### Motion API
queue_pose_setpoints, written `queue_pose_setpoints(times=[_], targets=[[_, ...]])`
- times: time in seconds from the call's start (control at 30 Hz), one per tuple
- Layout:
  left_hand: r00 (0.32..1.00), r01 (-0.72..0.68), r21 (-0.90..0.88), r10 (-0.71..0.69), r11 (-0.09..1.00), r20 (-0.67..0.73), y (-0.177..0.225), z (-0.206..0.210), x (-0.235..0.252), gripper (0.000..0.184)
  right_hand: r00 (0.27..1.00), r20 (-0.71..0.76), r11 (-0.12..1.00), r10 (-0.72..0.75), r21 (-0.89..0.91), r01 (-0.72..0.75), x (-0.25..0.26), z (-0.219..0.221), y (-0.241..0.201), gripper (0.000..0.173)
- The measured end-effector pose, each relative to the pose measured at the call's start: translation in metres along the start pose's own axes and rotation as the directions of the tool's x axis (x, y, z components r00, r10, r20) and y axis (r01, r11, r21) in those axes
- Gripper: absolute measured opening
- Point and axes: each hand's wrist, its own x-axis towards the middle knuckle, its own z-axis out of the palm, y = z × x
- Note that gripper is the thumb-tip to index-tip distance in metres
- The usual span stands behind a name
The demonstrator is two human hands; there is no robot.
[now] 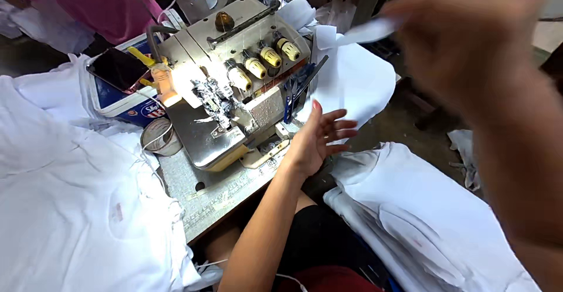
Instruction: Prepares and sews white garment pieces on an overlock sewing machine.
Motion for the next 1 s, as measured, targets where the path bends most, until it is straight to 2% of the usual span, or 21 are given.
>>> queue_pose_setpoints(times=[0.03,0.07,0.13,0.2,0.23,0.3,0.37,0.47,0.6,0.63,0.67,0.7,0.73,0.77,0.8,0.83,0.87,0.9,1.0], targets=[[0.997,0.040,-0.135,-0.030,0.990,0.071,0.009,0.000,0.006,0.086,0.994,0.034,0.995,-0.101,0.011,0.100,-0.015,0.005,-0.025,0.026],[0.996,0.050,-0.205,-0.033,0.978,0.081,0.018,0.002,0.013,0.083,0.983,0.058,0.985,-0.174,0.029,0.173,-0.035,0.015,-0.048,0.026],[0.997,0.037,-0.193,-0.024,0.981,0.071,0.033,0.001,0.027,0.056,0.969,0.070,0.969,-0.237,0.081,0.232,-0.077,0.043,-0.080,0.023],[0.999,0.003,-0.080,-0.006,0.997,-0.034,0.045,0.000,0.040,0.025,0.975,0.092,0.971,-0.201,0.149,0.186,-0.115,0.077,-0.089,0.022],[0.997,-0.026,-0.044,0.023,0.999,-0.070,0.049,0.000,0.045,0.019,0.982,0.102,0.974,-0.159,0.177,0.140,-0.133,0.095,-0.086,0.022],[0.991,-0.097,-0.015,0.095,0.995,-0.095,0.056,0.002,0.049,0.016,0.993,0.094,0.975,-0.073,0.216,0.051,-0.161,0.126,-0.075,0.022],[0.974,-0.207,0.019,0.208,0.978,-0.094,0.063,0.007,0.045,0.015,0.994,0.105,0.969,-0.033,0.248,0.006,-0.176,0.138,-0.071,0.021],[0.906,-0.406,0.080,0.413,0.910,-0.093,0.077,0.013,0.026,0.011,0.982,0.176,0.963,-0.067,0.270,0.018,-0.178,0.134,-0.077,0.021],[0.748,-0.632,0.180,0.654,0.754,-0.111,0.090,0.008,-0.013,0.015,0.960,0.269,0.960,-0.076,0.278,-0.002,-0.186,0.135,-0.080,0.020],[0.714,-0.659,0.225,0.691,0.718,-0.116,0.090,0.004,-0.027,0.014,0.927,0.368,0.955,-0.067,0.294,-0.048,-0.185,0.130,-0.086,0.019],[0.692,-0.666,0.275,0.712,0.694,-0.120,0.089,-0.001,-0.043,0.013,0.856,0.513,0.938,-0.067,0.324,-0.121,-0.181,0.121,-0.094,0.019],[0.690,-0.645,0.335,0.712,0.686,-0.130,0.084,-0.007,-0.058,0.013,0.744,0.662,0.910,-0.094,0.361,-0.206,-0.173,0.109,-0.104,0.019],[0.685,-0.616,0.395,0.711,0.681,-0.158,0.077,-0.015,-0.071,0.011,0.662,0.732,0.882,-0.162,0.408,-0.235,-0.165,0.100,-0.115,0.018],[0.687,-0.576,0.441,0.700,0.688,-0.195,0.066,-0.024,-0.083,0.011,0.641,0.726,0.845,-0.247,0.486,-0.224,-0.158,0.093,-0.126,0.019],[0.704,-0.525,0.466,0.671,0.712,-0.233,0.054,-0.033,-0.094,0.013,0.694,0.641,0.791,-0.327,0.587,-0.170,-0.154,0.089,-0.137,0.020],[0.727,-0.474,0.453,0.626,0.755,-0.283,0.042,-0.041,-0.103,0.015,0.785,0.489,0.732,-0.379,0.678,-0.069,-0.150,0.089,-0.147,0.020],[0.745,-0.415,0.433,0.572,0.800,-0.343,0.031,-0.046,-0.112,0.017,0.861,0.326,0.675,-0.391,0.737,0.028,-0.143,0.091,-0.156,0.020],[0.756,-0.355,0.417,0.519,0.837,-0.398,0.023,-0.050,-0.121,0.017,0.907,0.201,0.624,-0.371,0.777,0.084,-0.131,0.091,-0.165,0.020],[0.755,-0.245,0.405,0.436,0.881,-0.490,0.007,-0.058,-0.143,0.014,0.963,0.058,0.528,-0.264,0.844,0.094,-0.093,0.093,-0.182,0.021]])
